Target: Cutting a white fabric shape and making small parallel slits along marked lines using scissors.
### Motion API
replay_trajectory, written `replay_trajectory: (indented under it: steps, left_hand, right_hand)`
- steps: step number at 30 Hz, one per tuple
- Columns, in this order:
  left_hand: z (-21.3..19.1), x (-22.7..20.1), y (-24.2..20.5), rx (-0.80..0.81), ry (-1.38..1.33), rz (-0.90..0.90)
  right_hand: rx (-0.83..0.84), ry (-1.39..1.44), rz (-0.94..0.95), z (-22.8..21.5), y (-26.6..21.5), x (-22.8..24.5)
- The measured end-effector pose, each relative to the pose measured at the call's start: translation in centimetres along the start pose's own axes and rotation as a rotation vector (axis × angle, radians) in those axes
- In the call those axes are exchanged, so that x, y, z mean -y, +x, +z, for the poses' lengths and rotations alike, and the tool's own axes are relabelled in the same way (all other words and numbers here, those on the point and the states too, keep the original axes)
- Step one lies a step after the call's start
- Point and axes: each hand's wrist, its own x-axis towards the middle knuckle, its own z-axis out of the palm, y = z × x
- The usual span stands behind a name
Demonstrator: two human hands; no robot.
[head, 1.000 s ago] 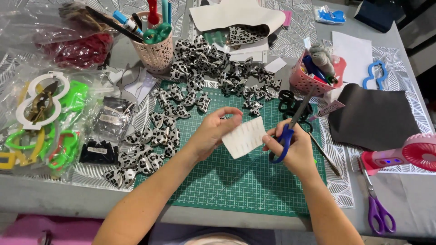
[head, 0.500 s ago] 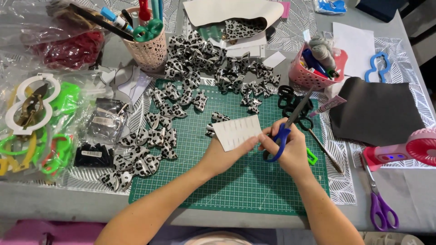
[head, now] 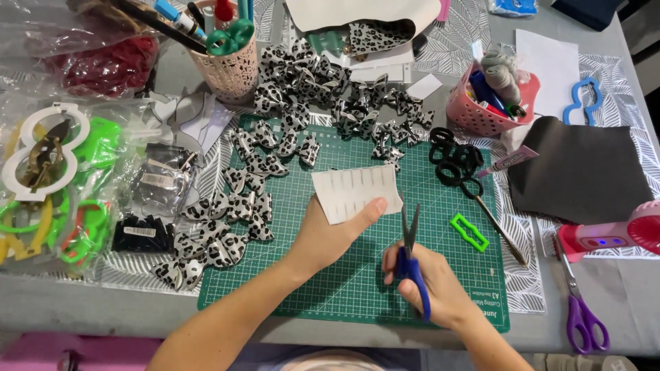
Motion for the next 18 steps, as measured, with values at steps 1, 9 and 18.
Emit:
replay_trajectory:
  steps: [1, 9, 18]
  left_hand:
    - [0.1, -0.2, -0.2, 0.024, -0.019, -0.022]
    - [0.4, -0.9, -0.8, 0.087, -0.056, -0.077]
    - [0.3, -1.1, -1.5, 0.083, 0.033, 0.02]
  right_hand:
    - [0.011, 0.044, 0.0, 0.6, -0.5, 0.0]
    - [-0.11, 0.072, -0.03, 2.4, -0.4, 0.2]
    - [-0.165, 0.039, -0.038, 2.7, -0.6, 0.4]
